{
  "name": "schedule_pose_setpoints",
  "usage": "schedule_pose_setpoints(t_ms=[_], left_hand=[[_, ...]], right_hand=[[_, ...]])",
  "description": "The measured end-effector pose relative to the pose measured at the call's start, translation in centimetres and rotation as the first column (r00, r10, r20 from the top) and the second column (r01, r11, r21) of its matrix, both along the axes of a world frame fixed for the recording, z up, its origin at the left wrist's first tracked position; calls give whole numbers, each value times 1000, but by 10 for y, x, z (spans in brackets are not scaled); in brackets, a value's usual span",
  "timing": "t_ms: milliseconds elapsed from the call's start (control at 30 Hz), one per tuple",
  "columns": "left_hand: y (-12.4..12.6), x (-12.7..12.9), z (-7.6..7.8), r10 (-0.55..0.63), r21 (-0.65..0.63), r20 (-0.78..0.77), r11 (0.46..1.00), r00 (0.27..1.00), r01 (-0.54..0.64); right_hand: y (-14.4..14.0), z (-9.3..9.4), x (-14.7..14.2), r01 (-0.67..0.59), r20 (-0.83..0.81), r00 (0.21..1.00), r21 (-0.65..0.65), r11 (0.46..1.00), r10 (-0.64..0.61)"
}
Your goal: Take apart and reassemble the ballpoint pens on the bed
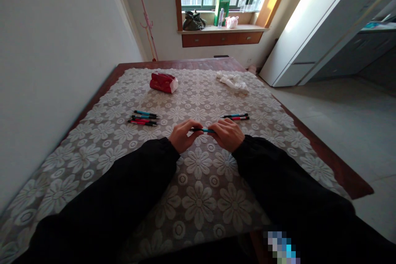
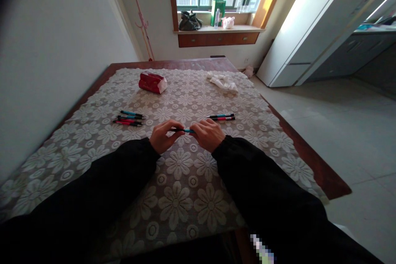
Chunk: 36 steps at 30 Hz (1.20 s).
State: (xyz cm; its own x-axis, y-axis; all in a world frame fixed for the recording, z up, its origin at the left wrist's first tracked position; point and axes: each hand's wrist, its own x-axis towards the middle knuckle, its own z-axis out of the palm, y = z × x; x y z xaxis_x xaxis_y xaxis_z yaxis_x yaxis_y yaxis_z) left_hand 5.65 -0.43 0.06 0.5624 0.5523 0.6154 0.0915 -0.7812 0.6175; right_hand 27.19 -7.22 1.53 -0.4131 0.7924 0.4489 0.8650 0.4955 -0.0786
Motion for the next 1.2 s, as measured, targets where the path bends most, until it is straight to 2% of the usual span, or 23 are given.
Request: schedule_pose_setpoints(t_ms=[167,367,533,600,667,767,833,933,1033,1200], left_hand=[[0,0,1,11,-19,0,1000,1000,-11],[0,0,1,-23,37,-25,999,999,24],[1,0,0,25,-46,-19,999,1000,-26],[3,-1,2,64,-84,-90,994,994,-72],[6,-2,4,117,-109,-225,984,967,-144],[10,-3,7,105,-109,-382,982,918,-158],[11,-3,7,94,-87,-371,987,924,-136],[10,-3,5,121,3,-302,992,946,-126],[9,-4,1,142,136,-268,985,953,-109],[9,-5,-2,193,276,-258,954,947,-120]], right_hand=[[0,0,0,4,29,1000,27,1000,-5],[0,0,0,0,94,996,43,999,-4],[1,2,1,-23,115,993,151,988,5],[2,4,2,-19,128,992,169,985,-3],[2,5,5,-3,118,993,184,983,-19],[3,6,9,26,95,995,178,984,-43],[4,4,11,38,58,997,113,993,-44],[6,-1,14,39,-74,996,-90,995,-45],[7,-5,14,31,-154,985,-254,967,-72],[8,-5,15,55,-161,978,-406,912,-130]])
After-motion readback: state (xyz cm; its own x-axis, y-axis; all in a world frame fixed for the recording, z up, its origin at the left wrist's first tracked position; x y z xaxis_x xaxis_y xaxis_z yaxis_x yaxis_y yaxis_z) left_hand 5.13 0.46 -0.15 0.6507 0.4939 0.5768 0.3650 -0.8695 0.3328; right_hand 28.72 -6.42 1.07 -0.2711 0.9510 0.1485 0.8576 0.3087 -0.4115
